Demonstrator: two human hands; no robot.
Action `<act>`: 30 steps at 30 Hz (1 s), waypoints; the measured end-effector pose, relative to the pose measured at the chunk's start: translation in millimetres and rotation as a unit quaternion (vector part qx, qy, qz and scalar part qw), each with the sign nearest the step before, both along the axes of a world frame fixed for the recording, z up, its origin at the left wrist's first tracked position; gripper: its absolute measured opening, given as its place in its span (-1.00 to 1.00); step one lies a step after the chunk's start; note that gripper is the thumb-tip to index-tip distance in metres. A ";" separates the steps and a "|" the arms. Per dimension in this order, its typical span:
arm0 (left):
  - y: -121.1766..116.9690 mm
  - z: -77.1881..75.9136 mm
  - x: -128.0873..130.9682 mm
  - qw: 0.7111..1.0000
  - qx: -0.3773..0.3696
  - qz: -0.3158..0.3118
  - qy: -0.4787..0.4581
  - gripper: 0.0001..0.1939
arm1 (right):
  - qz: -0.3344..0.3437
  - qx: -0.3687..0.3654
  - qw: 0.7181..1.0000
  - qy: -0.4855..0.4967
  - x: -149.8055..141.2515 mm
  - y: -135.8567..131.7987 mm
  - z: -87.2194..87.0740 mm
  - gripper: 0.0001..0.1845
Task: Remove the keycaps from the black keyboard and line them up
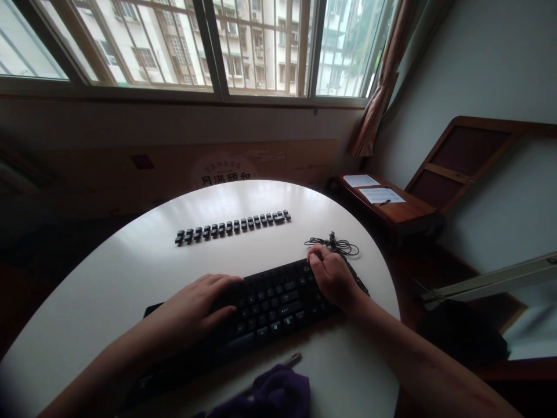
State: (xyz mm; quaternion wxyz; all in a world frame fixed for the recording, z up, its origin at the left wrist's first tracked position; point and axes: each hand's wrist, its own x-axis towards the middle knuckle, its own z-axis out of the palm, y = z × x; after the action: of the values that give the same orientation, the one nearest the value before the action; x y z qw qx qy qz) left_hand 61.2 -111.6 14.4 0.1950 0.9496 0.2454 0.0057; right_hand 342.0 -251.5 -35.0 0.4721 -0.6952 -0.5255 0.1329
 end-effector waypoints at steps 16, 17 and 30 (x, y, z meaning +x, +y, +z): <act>-22.8 10.3 7.0 0.998 0.053 -0.009 -0.016 -0.56 | 0.194 0.218 0.943 -0.158 -39.1 -17.8 18.3 -0.86; -28.4 13.9 8.8 0.998 0.053 -0.017 -0.033 -0.58 | 0.229 0.231 0.927 -0.187 -45.1 -19.7 20.2 -0.83; -41.1 18.2 15.1 0.992 -0.012 -0.091 -0.085 -0.83 | 0.361 0.250 0.867 -0.237 -60.4 -21.9 16.0 -0.73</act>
State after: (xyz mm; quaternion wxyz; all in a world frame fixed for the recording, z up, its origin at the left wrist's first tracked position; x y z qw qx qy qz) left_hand 76.4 -152.7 32.5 0.2263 0.9616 0.1406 0.0655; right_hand 281.6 -273.4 -19.1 0.4105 -0.3268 -0.8512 -0.0105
